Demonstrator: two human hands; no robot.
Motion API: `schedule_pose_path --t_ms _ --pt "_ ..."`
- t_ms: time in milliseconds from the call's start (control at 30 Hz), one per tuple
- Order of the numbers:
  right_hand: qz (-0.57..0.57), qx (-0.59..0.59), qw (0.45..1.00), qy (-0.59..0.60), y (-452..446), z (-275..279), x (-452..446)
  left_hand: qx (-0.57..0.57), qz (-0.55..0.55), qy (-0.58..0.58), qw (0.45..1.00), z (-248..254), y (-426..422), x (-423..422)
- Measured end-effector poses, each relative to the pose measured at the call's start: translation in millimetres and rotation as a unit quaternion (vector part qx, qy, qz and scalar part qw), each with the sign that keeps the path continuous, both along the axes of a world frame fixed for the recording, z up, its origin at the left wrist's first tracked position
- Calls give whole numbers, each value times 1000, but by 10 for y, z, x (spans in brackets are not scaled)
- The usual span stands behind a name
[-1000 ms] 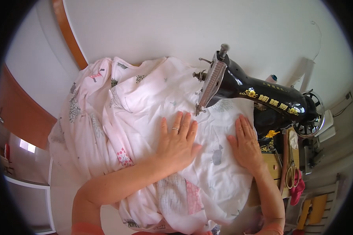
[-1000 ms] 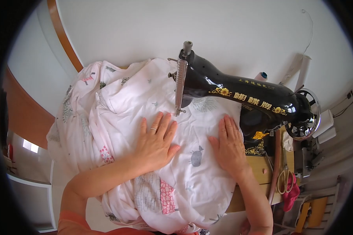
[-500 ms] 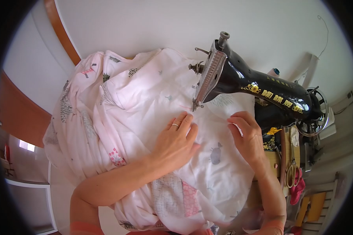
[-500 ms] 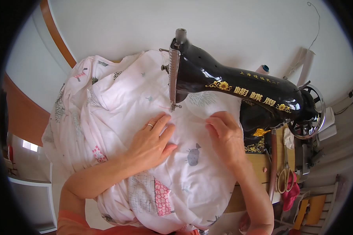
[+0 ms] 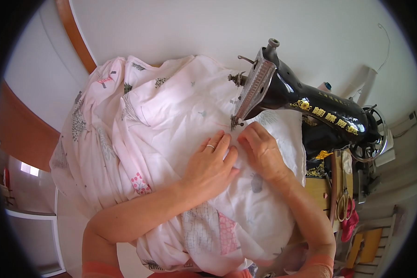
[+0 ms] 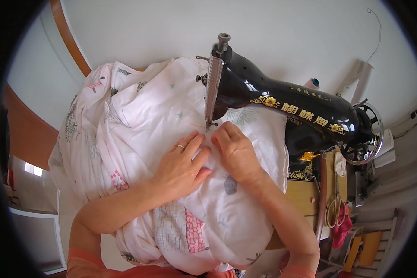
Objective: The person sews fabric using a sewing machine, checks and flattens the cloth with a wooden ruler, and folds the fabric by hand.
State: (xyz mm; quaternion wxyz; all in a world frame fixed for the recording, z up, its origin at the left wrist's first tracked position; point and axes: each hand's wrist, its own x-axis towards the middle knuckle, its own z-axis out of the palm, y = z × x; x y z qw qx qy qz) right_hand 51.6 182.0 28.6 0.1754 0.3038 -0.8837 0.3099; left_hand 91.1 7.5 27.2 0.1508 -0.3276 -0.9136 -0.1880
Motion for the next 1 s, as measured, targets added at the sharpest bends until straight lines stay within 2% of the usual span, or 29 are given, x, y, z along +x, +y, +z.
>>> schedule_pose_path --t_ms 100,200,300,400,500,600,633,667,700,733,767,833,933,1000 --pt "-60 -111 991 -48 13 185 181 7 -2 3 1000 -25 -2 -3" --pt "-43 -142 985 -86 177 556 575 8 -2 1 1000 -27 -10 1" --pt "4 -116 986 -116 355 916 1150 -35 5 2 999 -59 -18 -27" --pt "70 -110 971 -199 557 990 1711 -18 -10 -32 999 16 -12 4" --pt "107 -90 923 -359 886 899 2184 -16 -15 -21 1000 -18 -11 6" --pt "135 -124 828 -530 1273 856 2519 -20 -17 -2 1000 -44 -21 -6" --pt "69 -89 851 -513 1343 925 2603 -20 -19 -3 1000 -47 -23 -9" --pt "-64 -25 907 -416 1337 932 2634 -21 -20 -5 1000 -47 -27 -14" --pt "-193 42 931 -307 1306 896 2634 -21 -22 -6 1000 -52 -27 -19" --pt "-315 107 924 -188 1290 849 2631 -20 -29 0 999 -61 -33 -20" --pt "-370 131 909 -142 1319 789 2608 -20 -35 6 999 -67 -45 -24" --pt "-471 175 864 -43 1433 618 2517 -21 -43 13 999 -55 -55 -30" --pt "-494 146 855 -66 1520 406 2466 -20 -46 4 999 -21 -54 -20" --pt "-496 155 854 -32 1580 222 2431 -18 -40 -13 999 -3 -58 -6"
